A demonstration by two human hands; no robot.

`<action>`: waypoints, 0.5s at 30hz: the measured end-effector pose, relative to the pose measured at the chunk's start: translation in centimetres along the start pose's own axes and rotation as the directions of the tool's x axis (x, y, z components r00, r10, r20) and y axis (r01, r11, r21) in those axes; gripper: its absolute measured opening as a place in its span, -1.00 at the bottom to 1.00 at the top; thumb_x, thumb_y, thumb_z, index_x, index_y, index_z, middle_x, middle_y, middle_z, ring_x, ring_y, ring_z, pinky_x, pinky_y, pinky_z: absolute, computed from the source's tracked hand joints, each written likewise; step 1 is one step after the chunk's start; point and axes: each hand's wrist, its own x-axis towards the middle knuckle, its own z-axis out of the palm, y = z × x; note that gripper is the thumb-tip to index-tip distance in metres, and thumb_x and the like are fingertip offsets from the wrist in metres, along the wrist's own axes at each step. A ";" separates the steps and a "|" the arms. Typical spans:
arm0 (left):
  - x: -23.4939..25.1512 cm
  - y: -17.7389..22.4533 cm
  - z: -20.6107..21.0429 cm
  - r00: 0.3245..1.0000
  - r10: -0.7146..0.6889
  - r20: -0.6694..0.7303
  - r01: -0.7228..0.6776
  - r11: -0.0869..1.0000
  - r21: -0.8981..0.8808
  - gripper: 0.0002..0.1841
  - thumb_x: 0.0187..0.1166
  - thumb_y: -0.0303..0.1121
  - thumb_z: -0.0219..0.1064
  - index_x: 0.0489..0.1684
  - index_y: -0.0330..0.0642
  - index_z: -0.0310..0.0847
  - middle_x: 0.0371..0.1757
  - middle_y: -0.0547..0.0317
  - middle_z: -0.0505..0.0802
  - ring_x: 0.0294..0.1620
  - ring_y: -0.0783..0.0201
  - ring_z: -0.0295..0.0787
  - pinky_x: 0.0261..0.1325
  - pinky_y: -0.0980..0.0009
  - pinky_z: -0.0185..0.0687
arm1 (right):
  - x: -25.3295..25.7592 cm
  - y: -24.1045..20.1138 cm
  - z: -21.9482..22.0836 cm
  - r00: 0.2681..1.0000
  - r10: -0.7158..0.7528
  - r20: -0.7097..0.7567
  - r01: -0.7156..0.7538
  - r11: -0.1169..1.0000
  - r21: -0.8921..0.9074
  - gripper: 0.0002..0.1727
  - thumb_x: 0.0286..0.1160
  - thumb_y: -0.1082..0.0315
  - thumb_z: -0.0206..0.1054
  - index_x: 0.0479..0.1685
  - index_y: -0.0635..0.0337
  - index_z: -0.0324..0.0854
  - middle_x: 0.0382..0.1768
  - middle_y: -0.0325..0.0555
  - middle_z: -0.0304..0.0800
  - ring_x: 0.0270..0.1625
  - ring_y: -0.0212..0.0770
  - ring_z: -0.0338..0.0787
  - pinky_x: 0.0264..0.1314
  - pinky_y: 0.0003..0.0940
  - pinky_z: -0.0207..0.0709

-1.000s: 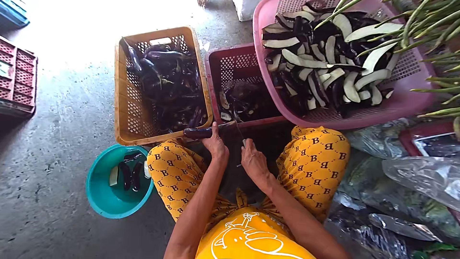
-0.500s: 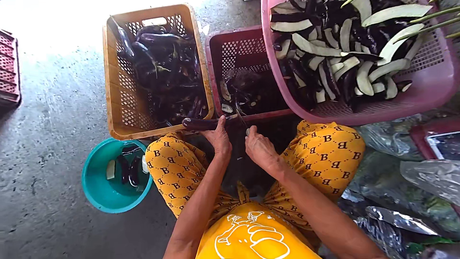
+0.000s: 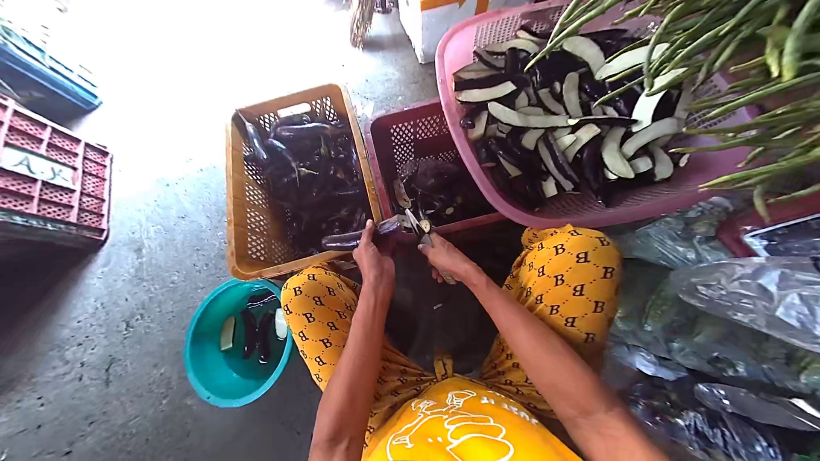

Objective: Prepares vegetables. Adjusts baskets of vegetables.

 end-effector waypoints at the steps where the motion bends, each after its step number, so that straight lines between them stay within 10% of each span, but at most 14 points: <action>1: 0.1 1.1 0.4 0.997 -0.058 0.055 0.060 0.997 -0.049 -0.82 0.75 -0.32 0.15 0.12 -0.22 0.45 -0.14 0.00 0.73 -0.24 0.19 0.76 -0.16 0.27 0.78 | 0.2 0.2 0.1 1.000 -0.019 -0.003 0.019 0.992 0.128 -0.53 0.92 0.06 -0.04 0.52 0.23 0.26 -0.29 -0.03 0.51 -0.53 -0.24 0.57 -0.44 -0.36 0.55; 7: 2.1 5.0 2.3 0.856 -0.334 0.395 0.392 0.917 -0.073 -0.66 0.75 -0.08 -0.04 -0.28 -0.10 0.48 -0.49 0.17 0.70 -0.59 0.36 0.68 -0.51 0.54 0.64 | -0.1 0.4 0.3 0.993 0.116 -0.006 -0.079 0.712 0.698 -0.69 0.89 0.15 0.04 0.28 0.18 0.40 -0.50 -0.24 0.49 -0.69 -0.42 0.45 -0.69 -0.57 0.39; 12: 3.9 5.1 3.2 0.786 -0.368 0.497 0.403 0.914 0.041 -0.69 0.70 -0.10 0.01 -0.26 -0.08 0.55 -0.43 0.20 0.72 -0.58 0.39 0.67 -0.53 0.58 0.61 | -1.8 -0.1 0.8 0.987 0.017 -0.163 0.038 0.945 0.326 -0.54 0.91 0.09 0.00 0.50 0.24 0.33 -0.42 -0.12 0.51 -0.63 -0.31 0.55 -0.56 -0.45 0.54; 15: 3.8 3.8 3.1 0.863 -0.281 0.419 0.213 0.956 0.201 -0.68 0.76 0.06 0.08 -0.16 0.05 0.52 -0.40 0.32 0.70 -0.54 0.48 0.65 -0.48 0.59 0.62 | -3.7 -1.1 1.1 0.944 -0.143 -0.296 0.135 0.990 -0.049 -0.48 0.93 0.18 -0.10 0.63 0.39 0.25 0.00 0.26 0.74 -0.14 0.00 0.86 0.06 -0.12 0.72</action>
